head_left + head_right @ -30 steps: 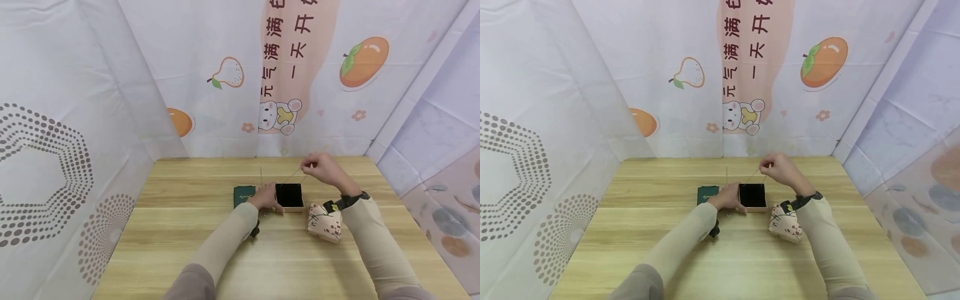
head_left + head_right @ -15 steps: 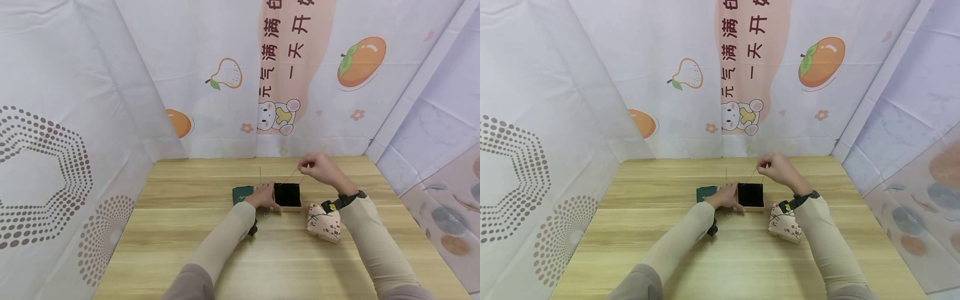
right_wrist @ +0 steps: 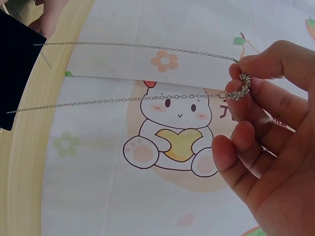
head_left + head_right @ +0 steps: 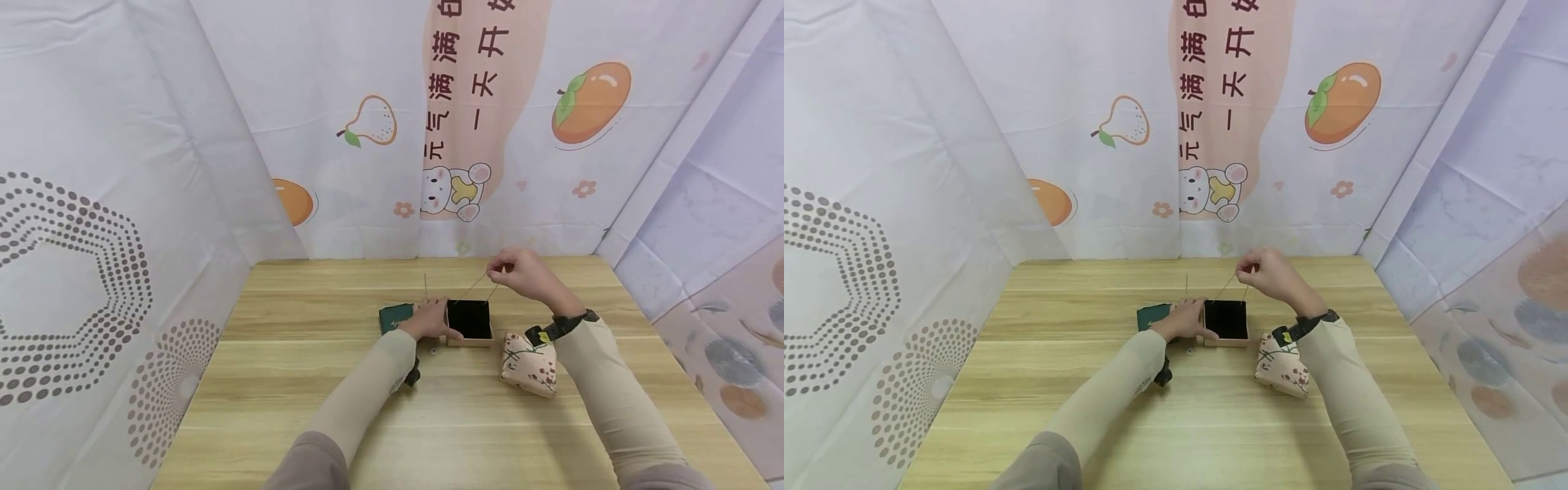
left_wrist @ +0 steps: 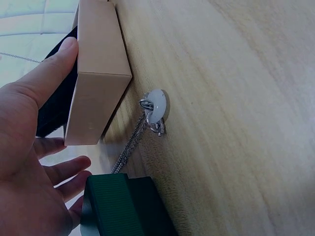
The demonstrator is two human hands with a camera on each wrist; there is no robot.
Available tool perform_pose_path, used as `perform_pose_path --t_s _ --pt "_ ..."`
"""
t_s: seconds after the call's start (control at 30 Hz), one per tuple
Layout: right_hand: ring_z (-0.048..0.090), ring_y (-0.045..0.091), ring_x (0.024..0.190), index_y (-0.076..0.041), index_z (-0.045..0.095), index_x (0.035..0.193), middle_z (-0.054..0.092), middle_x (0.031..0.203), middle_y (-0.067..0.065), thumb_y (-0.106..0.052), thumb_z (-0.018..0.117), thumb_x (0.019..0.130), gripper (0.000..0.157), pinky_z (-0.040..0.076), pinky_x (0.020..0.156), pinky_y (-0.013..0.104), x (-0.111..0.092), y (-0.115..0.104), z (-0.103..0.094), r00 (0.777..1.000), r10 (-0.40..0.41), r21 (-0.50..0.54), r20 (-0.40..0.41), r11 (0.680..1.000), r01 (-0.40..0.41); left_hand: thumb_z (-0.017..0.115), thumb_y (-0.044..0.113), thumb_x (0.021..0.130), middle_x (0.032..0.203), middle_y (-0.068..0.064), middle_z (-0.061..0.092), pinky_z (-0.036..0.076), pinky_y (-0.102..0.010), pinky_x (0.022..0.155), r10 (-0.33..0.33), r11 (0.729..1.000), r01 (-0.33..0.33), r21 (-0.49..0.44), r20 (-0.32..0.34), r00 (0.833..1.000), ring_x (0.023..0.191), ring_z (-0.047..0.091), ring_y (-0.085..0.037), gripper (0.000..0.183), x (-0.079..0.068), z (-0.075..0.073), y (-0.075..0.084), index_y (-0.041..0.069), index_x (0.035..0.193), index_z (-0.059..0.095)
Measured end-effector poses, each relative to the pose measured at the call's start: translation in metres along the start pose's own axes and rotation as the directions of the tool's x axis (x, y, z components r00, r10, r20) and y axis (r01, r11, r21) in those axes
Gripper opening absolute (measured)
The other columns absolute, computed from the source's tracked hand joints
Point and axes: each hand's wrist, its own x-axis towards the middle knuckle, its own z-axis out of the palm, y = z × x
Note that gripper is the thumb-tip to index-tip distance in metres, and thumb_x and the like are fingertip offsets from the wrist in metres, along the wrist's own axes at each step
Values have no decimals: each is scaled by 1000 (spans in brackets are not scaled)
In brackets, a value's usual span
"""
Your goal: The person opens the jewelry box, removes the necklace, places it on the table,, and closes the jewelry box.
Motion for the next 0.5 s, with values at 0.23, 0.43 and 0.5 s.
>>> perform_pose_path --t_s 0.23,0.43,0.5 --pt "48 15 70 -3 73 82 61 76 6 -3 66 86 9 40 62 24 1 -2 1 1000 2 0 13 1000 -2 75 59 76 159 -12 30 15 -57 118 4 1000 -4 -13 -18 1000 148 22 -33 104 -1 1 0 14 155 24" --pt "49 15 71 -3 73 83 61 76 6 -2 65 86 9 41 62 24 1 -2 1 1000 4 -10 10 1000 -4 76 58 75 158 -10 33 16 -58 118 15 1000 -15 -10 -43 999 148 23 -34 104 1 1 0 15 155 26" --pt "49 15 71 -3 73 83 61 76 6 -2 65 86 9 41 62 23 1 -2 1 1000 6 -8 6 1000 -6 75 56 77 157 -10 35 18 -57 117 13 1000 -13 -11 -59 998 147 25 -34 99 1 1 0 15 154 29"
